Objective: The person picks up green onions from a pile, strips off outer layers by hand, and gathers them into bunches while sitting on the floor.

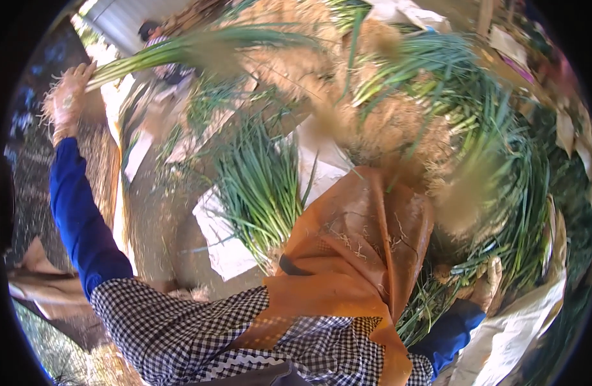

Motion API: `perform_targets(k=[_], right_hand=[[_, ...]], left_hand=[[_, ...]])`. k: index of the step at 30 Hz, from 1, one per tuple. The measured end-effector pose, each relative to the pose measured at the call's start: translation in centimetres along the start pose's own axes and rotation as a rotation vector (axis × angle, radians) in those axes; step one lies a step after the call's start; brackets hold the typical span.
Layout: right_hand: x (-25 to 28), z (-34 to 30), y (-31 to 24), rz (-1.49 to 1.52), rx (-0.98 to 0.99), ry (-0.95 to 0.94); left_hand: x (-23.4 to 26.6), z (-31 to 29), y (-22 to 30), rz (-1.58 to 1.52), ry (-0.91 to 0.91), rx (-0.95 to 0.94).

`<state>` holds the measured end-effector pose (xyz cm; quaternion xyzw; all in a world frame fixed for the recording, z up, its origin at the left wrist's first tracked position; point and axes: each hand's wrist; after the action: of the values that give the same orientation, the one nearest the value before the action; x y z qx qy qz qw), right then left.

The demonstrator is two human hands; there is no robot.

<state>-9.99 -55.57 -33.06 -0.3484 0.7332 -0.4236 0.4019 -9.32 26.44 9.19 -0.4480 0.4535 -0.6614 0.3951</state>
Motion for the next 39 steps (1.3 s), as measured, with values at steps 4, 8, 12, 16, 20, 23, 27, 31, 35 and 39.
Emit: perform_targets(k=[4,8,12,16,20,23,27,31,35,39], right_hand=[[-2.0,1.2,1.3,-0.122,-0.014,-0.071],[-3.4,0.6,2.2,-0.218,-0.115,-0.003],[-0.1,1.5,5.3,-0.229,-0.16,-0.004],[0.8,0.6,6.4,-0.125,-0.369,0.057],[0.3,0.0,6.5,-0.162,-0.375,0.082],[0.7,-0.5,6.2,-0.234,-0.422,-0.005],[-1.4,-1.2,6.0,-0.346,-0.453,0.087],[-2.4,-2.8,5.4,-0.517,-0.354,0.008],[-3.0,-3.4,5.1,-0.72,-0.237,0.111],[-1.3,-2.8,4.9,-0.624,-0.339,0.084]], left_hand=[[-5.3,-5.7,6.8,-0.706,0.07,0.327],[-7.7,-8.2,24.7,-0.19,-0.283,0.03],[-2.5,-11.4,46.7,-1.21,-0.522,0.477],[4.9,-13.9,61.5,-1.183,-0.972,0.243],[8.4,-16.9,66.6,-1.199,-0.753,0.407],[10.9,-17.9,66.3,-1.399,-0.936,0.395],[10.9,-19.5,61.6,-2.107,-0.743,0.549],[5.2,-26.6,63.5,-2.183,-0.649,1.532],[5.2,-23.8,64.9,-1.935,-0.732,1.357],[8.8,-20.0,64.7,-1.785,-0.546,0.669]])
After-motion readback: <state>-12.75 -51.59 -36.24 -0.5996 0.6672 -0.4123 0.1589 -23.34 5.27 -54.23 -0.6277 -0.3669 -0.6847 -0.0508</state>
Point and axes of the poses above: each hand's wrist, its own z-axis towards the middle knuckle, its own x-axis out of the back of the hand, y = z × x, and after that the axes turned 14 degrees about -x, right-handed
